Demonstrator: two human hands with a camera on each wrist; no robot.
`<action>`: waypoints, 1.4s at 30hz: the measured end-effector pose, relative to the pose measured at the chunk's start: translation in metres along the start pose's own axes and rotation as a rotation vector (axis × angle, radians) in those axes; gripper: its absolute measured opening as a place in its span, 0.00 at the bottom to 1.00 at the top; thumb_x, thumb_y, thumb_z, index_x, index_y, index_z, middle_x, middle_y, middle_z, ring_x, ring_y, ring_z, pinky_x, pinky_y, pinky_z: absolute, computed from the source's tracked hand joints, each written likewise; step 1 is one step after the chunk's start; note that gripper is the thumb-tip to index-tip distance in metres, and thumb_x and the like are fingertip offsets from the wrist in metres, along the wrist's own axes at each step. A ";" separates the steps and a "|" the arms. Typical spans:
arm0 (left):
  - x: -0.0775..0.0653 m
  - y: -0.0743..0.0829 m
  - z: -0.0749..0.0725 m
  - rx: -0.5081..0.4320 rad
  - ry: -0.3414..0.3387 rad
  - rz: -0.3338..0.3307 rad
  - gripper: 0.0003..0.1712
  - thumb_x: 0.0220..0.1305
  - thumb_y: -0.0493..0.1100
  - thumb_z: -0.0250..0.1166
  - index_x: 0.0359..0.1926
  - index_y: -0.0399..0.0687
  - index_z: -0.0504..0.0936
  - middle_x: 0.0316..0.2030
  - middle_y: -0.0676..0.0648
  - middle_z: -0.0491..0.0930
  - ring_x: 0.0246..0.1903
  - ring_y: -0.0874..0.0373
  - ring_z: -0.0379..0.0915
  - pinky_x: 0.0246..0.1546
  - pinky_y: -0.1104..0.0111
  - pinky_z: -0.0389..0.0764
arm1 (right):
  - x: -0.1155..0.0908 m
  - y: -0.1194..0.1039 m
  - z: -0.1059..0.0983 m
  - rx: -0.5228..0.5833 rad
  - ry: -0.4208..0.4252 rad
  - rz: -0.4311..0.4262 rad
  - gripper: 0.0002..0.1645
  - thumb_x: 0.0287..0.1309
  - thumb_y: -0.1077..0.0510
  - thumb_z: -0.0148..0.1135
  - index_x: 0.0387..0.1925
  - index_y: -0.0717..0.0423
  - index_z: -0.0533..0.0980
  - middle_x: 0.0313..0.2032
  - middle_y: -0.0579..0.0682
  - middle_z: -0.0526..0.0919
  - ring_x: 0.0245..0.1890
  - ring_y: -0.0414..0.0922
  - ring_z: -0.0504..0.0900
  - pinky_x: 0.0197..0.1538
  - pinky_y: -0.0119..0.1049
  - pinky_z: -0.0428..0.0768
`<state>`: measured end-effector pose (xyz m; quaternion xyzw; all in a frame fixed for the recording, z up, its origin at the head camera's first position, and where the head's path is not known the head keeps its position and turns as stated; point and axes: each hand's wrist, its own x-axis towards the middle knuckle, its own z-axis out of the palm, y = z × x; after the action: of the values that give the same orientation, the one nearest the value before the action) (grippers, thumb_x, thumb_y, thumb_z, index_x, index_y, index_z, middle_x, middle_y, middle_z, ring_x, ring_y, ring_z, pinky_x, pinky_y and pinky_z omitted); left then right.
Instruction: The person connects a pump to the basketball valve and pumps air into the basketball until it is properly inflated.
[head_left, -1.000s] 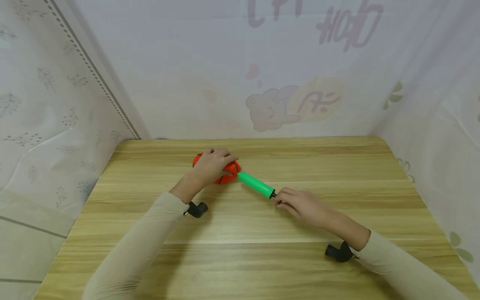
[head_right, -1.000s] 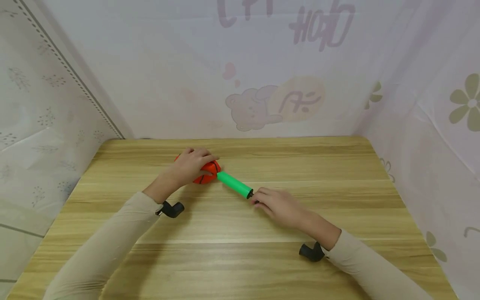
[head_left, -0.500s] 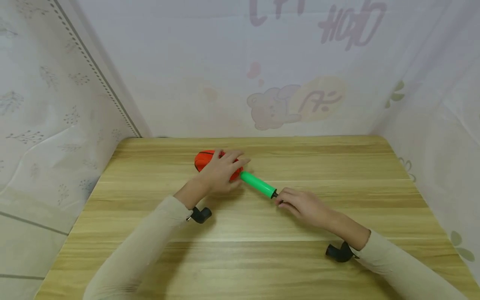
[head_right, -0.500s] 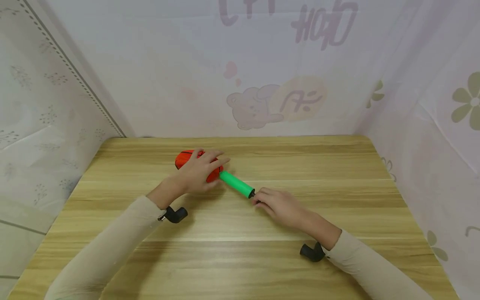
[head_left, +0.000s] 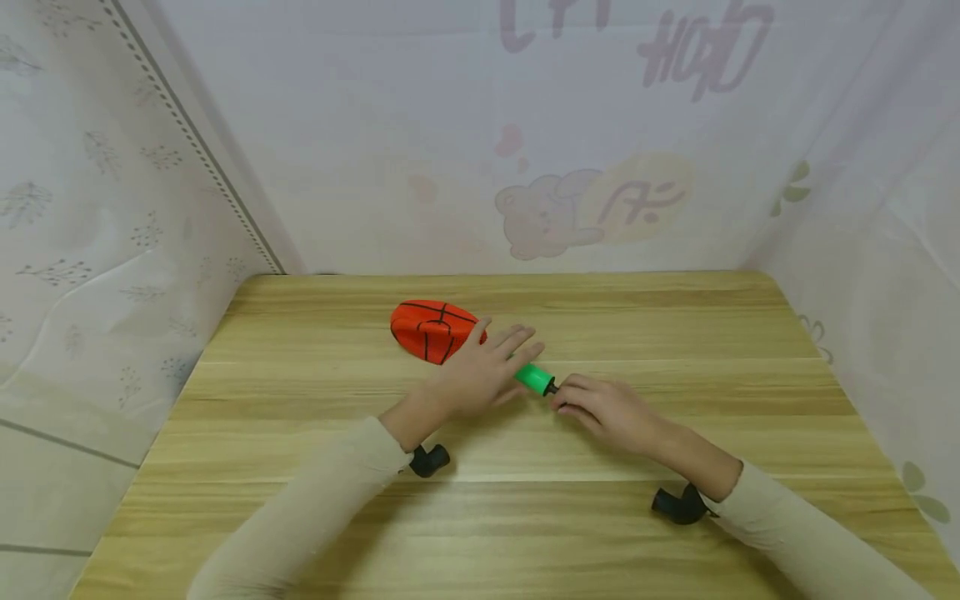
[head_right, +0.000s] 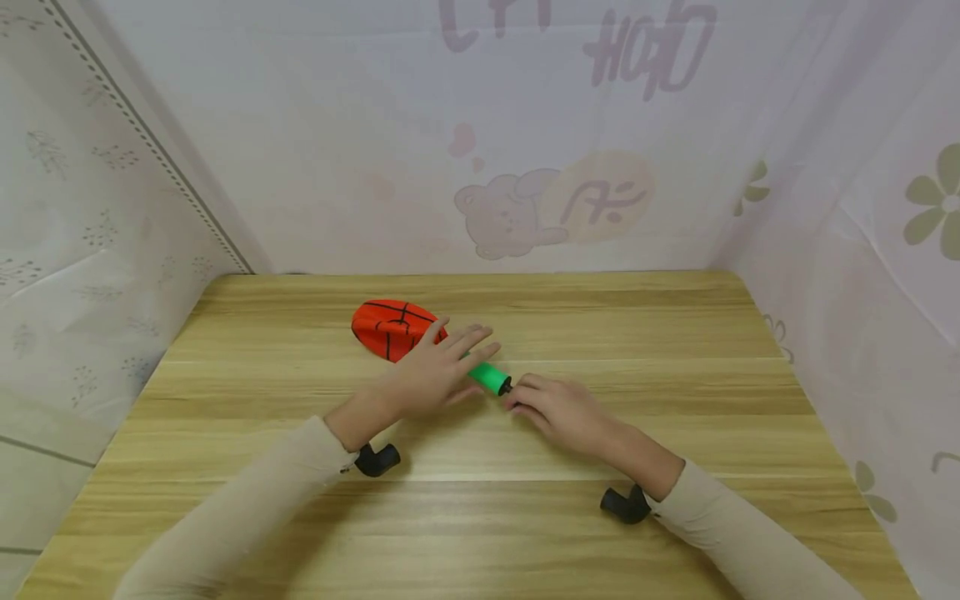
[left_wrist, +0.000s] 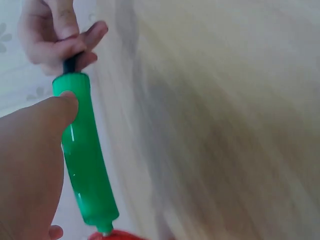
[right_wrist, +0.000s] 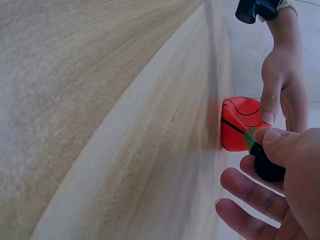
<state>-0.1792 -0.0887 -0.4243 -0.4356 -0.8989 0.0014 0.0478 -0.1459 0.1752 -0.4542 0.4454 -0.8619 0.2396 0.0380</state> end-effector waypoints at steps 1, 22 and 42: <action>0.001 0.002 0.001 0.003 0.000 0.004 0.38 0.75 0.59 0.57 0.78 0.49 0.60 0.76 0.42 0.60 0.76 0.48 0.53 0.72 0.39 0.52 | 0.000 0.000 0.000 -0.002 0.004 -0.005 0.07 0.66 0.61 0.66 0.45 0.50 0.83 0.44 0.42 0.83 0.42 0.38 0.84 0.43 0.37 0.84; 0.008 0.021 0.024 0.078 0.023 0.043 0.23 0.79 0.50 0.53 0.70 0.51 0.70 0.61 0.49 0.75 0.63 0.52 0.70 0.69 0.49 0.63 | -0.006 -0.001 0.003 -0.147 0.024 -0.092 0.12 0.61 0.61 0.71 0.46 0.52 0.82 0.44 0.45 0.81 0.37 0.39 0.83 0.37 0.33 0.83; 0.009 0.014 0.027 -0.068 0.024 0.048 0.19 0.80 0.50 0.48 0.64 0.52 0.71 0.55 0.50 0.74 0.60 0.53 0.67 0.67 0.52 0.62 | -0.012 0.004 0.005 -0.500 0.178 -0.336 0.34 0.82 0.59 0.24 0.48 0.54 0.83 0.45 0.54 0.81 0.40 0.48 0.85 0.38 0.38 0.85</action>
<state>-0.1761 -0.0723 -0.4506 -0.4584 -0.8871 -0.0329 0.0436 -0.1409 0.1842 -0.4632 0.5355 -0.8018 0.0487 0.2608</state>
